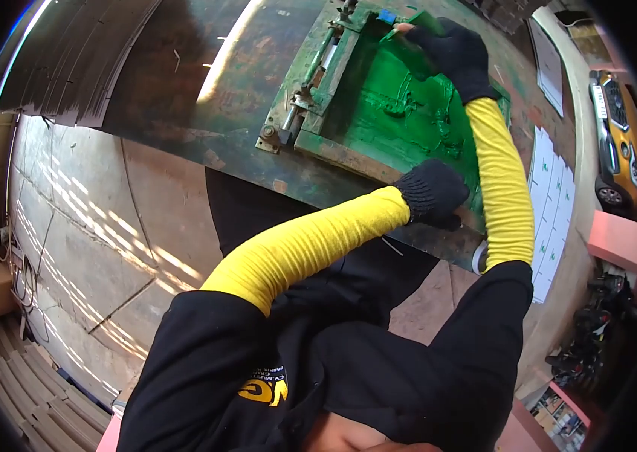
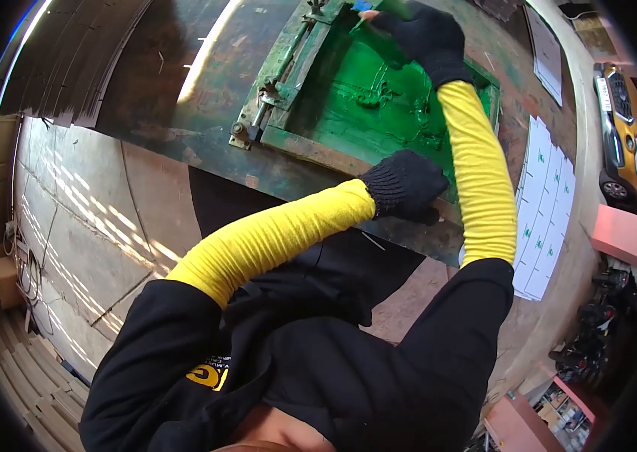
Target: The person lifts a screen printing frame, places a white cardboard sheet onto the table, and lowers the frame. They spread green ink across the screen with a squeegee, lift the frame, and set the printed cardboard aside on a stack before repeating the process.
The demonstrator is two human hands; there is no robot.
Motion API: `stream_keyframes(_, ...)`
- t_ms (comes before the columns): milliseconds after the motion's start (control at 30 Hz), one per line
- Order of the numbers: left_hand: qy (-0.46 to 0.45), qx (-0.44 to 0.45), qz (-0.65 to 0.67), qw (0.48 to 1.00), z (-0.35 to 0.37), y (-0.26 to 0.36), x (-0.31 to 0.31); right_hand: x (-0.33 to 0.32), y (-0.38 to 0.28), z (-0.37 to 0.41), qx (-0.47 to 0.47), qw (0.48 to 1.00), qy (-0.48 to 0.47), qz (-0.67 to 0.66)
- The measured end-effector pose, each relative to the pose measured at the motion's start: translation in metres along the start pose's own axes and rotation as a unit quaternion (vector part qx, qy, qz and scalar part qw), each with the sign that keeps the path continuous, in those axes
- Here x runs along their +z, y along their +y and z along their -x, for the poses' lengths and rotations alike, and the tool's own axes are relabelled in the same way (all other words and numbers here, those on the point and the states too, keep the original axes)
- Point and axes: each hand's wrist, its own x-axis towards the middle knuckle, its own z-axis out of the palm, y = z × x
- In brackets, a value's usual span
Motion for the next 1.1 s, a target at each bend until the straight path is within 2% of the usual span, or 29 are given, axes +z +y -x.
stream_keyframes(100, 0.031, 0.013, -0.006, 0.999, -0.001, -0.001, 0.002, 0.004, 0.034, -0.018, 0.028, 0.997, 0.017, 0.065)
stream_keyframes(200, 0.035, 0.014, -0.006, 0.999, -0.002, -0.002, 0.002, 0.013, 0.048, -0.033, 0.070, 0.995, -0.065, 0.023)
stream_keyframes(367, 0.044, 0.018, -0.004, 0.999, -0.003, -0.002, 0.003, 0.034, 0.043, -0.054, 0.103, 0.992, -0.071, 0.008)
stream_keyframes(500, 0.049, 0.016, 0.000, 0.999, -0.002, -0.001, 0.001, 0.036, 0.043, -0.065, 0.113, 0.991, -0.057, 0.052)
stream_keyframes(533, 0.046, 0.020, -0.003, 0.999, -0.003, 0.000, 0.003, 0.034, 0.046, -0.067, 0.077, 0.995, 0.051, 0.024)
stream_keyframes(600, 0.057, 0.029, -0.022, 0.998, -0.004, 0.000, 0.005, 0.025, 0.053, -0.070, -0.006, 0.965, 0.262, -0.031)
stream_keyframes(633, 0.062, 0.034, -0.032, 0.997, -0.003, 0.000, 0.005, 0.016, 0.060, -0.067, -0.005, 0.964, 0.265, -0.029)
stream_keyframes(700, 0.052, 0.049, -0.054, 0.996, -0.003, 0.000, 0.004, -0.017, 0.077, -0.048, -0.005, 0.921, 0.380, -0.082)
stream_keyframes(733, 0.043, 0.061, -0.069, 0.995, -0.003, 0.002, 0.003, -0.034, 0.084, -0.028, -0.003, 0.920, 0.385, -0.073)
stream_keyframes(800, 0.037, 0.090, -0.086, 0.992, -0.005, 0.007, 0.002, -0.068, 0.102, 0.024, 0.123, 0.939, 0.321, -0.016)
stream_keyframes(900, 0.057, 0.091, -0.102, 0.989, -0.002, 0.014, 0.000, -0.076, 0.159, 0.114, 0.240, 0.912, 0.303, -0.139)
stream_keyframes(933, 0.093, 0.085, -0.099, 0.987, 0.000, 0.017, 0.001, -0.073, 0.182, 0.145, 0.276, 0.903, 0.284, -0.164)
stream_keyframes(1000, 0.156, 0.075, -0.092, 0.981, 0.004, 0.022, -0.001, -0.063, 0.207, 0.212, 0.298, 0.922, 0.244, -0.048)
stream_keyframes(1067, 0.171, 0.084, -0.104, 0.976, 0.009, 0.031, -0.013, -0.045, 0.209, 0.257, 0.350, 0.928, 0.123, 0.020)
stream_keyframes(1100, 0.192, 0.075, -0.108, 0.973, 0.011, 0.038, -0.021, -0.044, 0.194, 0.264, 0.318, 0.944, 0.078, 0.034)
